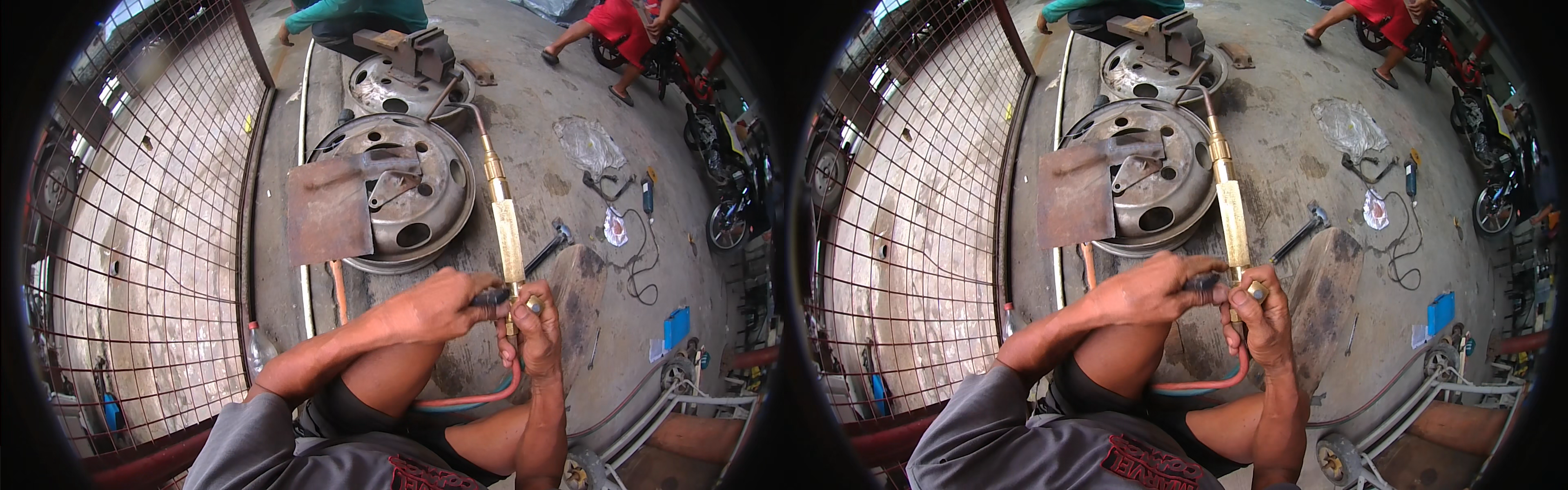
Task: The person uses a welding torch to join a metal plate to a circular metal rim. They hold the torch with both hands, apply heat to the joint, and add filler rod as needed. Another person briefly assists by handing over a metal piece.
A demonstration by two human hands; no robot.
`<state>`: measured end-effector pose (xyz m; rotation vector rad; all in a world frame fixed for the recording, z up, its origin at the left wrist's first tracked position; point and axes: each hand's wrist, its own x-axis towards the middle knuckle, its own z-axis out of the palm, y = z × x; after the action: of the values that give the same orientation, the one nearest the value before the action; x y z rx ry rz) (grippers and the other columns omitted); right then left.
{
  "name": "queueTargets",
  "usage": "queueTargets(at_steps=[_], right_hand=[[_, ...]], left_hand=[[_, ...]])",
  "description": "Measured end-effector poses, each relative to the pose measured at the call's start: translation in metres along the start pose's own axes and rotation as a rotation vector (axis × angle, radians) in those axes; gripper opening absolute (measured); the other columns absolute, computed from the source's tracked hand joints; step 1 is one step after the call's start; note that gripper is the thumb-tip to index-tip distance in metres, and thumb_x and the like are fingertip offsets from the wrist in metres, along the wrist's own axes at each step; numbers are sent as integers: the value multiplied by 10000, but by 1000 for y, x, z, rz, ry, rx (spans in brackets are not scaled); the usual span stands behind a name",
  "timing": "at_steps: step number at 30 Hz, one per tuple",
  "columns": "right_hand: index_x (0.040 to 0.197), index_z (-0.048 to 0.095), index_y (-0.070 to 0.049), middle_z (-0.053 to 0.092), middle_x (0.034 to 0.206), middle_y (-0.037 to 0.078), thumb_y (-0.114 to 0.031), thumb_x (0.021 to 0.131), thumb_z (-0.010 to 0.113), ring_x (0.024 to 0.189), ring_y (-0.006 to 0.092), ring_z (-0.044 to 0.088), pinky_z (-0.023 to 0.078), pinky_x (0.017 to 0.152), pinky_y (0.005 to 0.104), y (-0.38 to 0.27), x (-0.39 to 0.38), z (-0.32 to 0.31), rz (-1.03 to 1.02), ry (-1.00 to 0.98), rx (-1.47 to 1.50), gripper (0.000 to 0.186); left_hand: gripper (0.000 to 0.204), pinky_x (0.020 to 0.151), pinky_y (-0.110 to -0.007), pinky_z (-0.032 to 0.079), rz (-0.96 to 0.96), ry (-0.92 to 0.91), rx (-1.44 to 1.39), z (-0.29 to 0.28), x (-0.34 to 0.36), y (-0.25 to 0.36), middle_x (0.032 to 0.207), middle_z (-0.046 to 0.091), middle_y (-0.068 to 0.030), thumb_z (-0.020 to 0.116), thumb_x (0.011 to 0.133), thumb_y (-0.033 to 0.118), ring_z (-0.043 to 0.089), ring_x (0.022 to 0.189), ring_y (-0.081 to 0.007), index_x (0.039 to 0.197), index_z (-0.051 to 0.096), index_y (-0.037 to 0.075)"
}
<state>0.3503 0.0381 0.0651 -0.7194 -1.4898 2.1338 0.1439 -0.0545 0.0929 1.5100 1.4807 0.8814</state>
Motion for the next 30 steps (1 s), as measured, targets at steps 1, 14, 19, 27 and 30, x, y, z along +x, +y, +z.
queueTargets(at_steps=[1,14,19,27,30], right_hand=[[1115,493,-146,607,740,71,-278,1057,647,481,88,549,440,369,245,0,-1,-1,14,-17,-19,210],[1088,461,-142,593,725,16,-75,998,705,459,41,491,404,375,226,6,4,9,165,-130,-98,268],[1104,440,-157,600,734,38,-40,985,703,460,42,491,401,372,228,4,2,9,132,-86,-24,312],[1105,442,-157,603,724,44,-52,992,716,448,45,502,408,366,224,2,-2,7,80,-51,-15,315],[1106,441,-156,603,718,43,-60,998,718,448,48,506,411,366,223,0,-3,7,63,-79,-19,312]], left_hand=[[531,909,-473,550,-37,-2,-17,-7,1,3,1085,720,-326,668,1032,349,715,1066,-451,1366,614,-60],[500,774,-383,586,-308,379,-552,-29,19,-79,1014,724,-105,652,1052,505,683,915,-187,1123,729,16],[410,781,-401,501,-334,725,-177,-81,32,-124,964,686,-158,631,980,341,640,888,-239,1205,627,-3],[511,911,-527,490,-400,807,70,-137,59,-148,1028,673,-360,527,944,289,669,983,-489,1322,546,-54],[496,911,-510,498,-373,812,93,-144,70,-154,1017,695,-322,565,948,298,684,976,-447,1305,578,-46]])
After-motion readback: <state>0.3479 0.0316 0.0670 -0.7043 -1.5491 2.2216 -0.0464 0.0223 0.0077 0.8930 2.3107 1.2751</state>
